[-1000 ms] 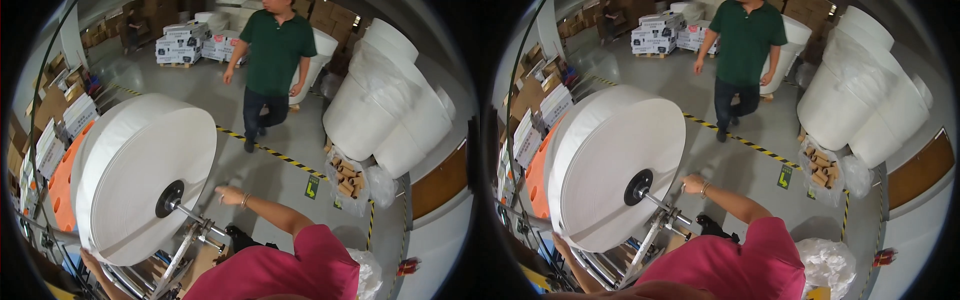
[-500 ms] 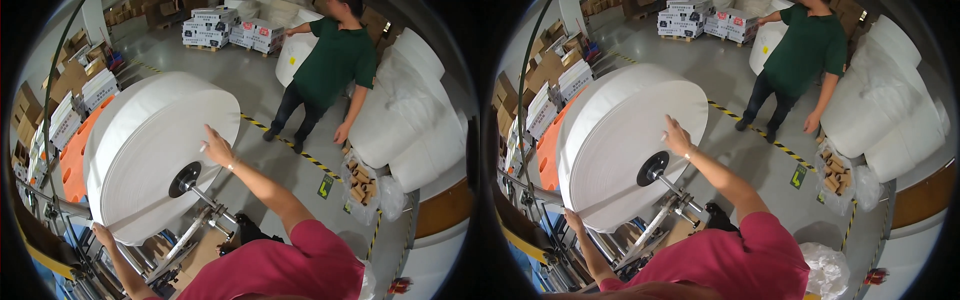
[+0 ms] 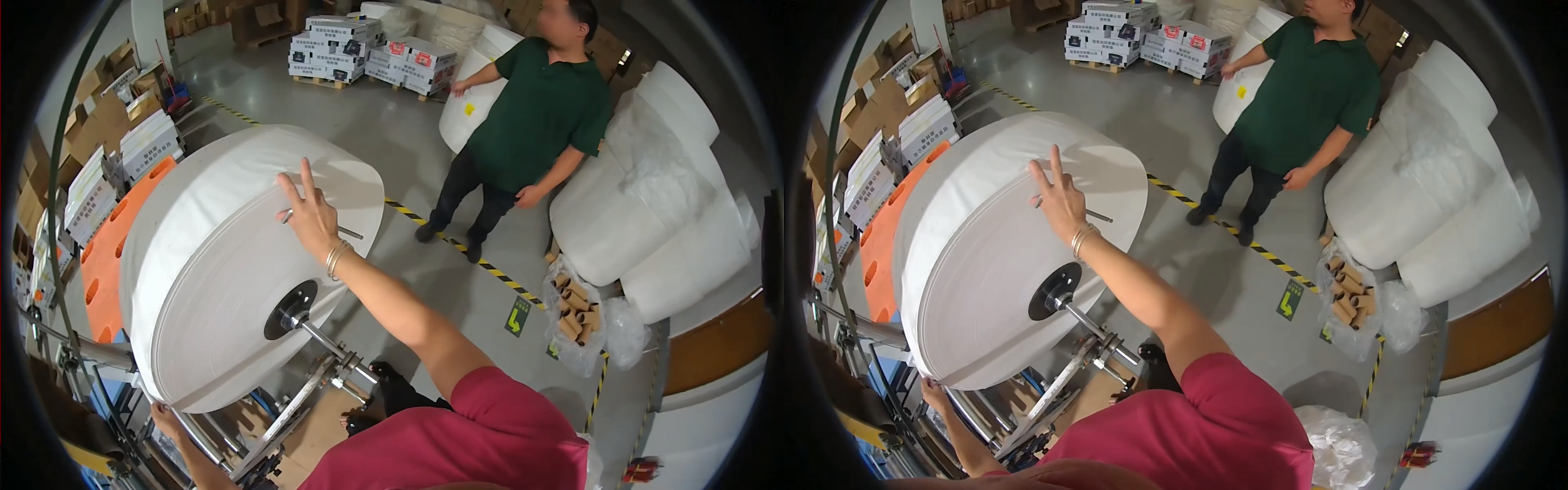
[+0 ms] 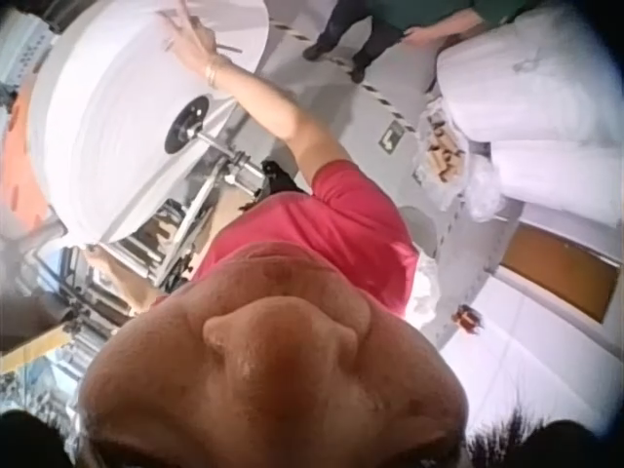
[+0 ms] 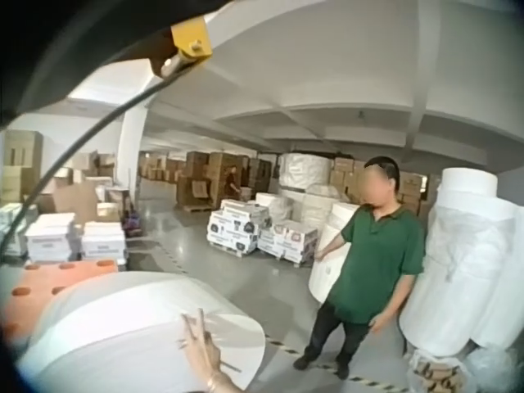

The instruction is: Mounting a large roll of white paper onto an industrial processing machine and preparing the feed.

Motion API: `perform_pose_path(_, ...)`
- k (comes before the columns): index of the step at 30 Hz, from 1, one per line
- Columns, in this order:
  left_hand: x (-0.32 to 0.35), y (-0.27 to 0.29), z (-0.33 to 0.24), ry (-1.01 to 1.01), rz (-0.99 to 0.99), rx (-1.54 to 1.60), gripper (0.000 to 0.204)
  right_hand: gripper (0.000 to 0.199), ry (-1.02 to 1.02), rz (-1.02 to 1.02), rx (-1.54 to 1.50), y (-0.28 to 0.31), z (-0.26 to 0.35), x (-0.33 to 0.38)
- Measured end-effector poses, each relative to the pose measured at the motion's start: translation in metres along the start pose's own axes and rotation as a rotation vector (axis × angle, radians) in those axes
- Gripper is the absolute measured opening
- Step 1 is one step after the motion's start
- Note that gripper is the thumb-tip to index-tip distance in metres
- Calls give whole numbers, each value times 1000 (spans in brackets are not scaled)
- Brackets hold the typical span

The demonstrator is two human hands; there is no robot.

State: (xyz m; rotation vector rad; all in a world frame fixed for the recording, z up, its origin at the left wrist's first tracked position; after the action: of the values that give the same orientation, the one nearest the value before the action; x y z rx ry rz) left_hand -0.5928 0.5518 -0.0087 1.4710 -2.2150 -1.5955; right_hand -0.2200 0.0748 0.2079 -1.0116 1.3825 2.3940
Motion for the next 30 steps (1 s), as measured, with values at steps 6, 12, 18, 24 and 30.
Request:
perform_pose_path(6, 10, 7, 30, -39, 142, 17, 40, 67, 87, -26, 0, -9, 15, 1)
perform_pose_path(12, -4, -3, 6, 128, 124, 212, 29, 66, 105, -52, 36, -1, 10, 0)
perform_pose_path(18, -7, -3, 33, 330, -148, 622, 30, 65, 111, -39, 2, 7, 18, -1)
perform_pose_path(24, -10, 13, -13, -121, 47, -23, 41, 63, 131, -36, 9, 9, 9, -2)
perform_pose_path(30, -18, 2, 15, -174, -60, -141, 38, 65, 66, 4, 4, 7, 9, -2)
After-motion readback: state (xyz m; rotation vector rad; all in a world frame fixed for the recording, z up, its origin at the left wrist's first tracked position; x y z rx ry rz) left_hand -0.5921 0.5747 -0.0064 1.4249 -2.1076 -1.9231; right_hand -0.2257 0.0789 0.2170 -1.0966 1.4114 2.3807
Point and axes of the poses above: each hand's wrist, its own x-axis away from the middle knuckle, its own y-axis out of the back of the hand, z = x × y, the point moved 3 cm from there along -x, towards the middle knuckle, and after that the axes turned 5 degrees about -y, right-handed, at the moved point
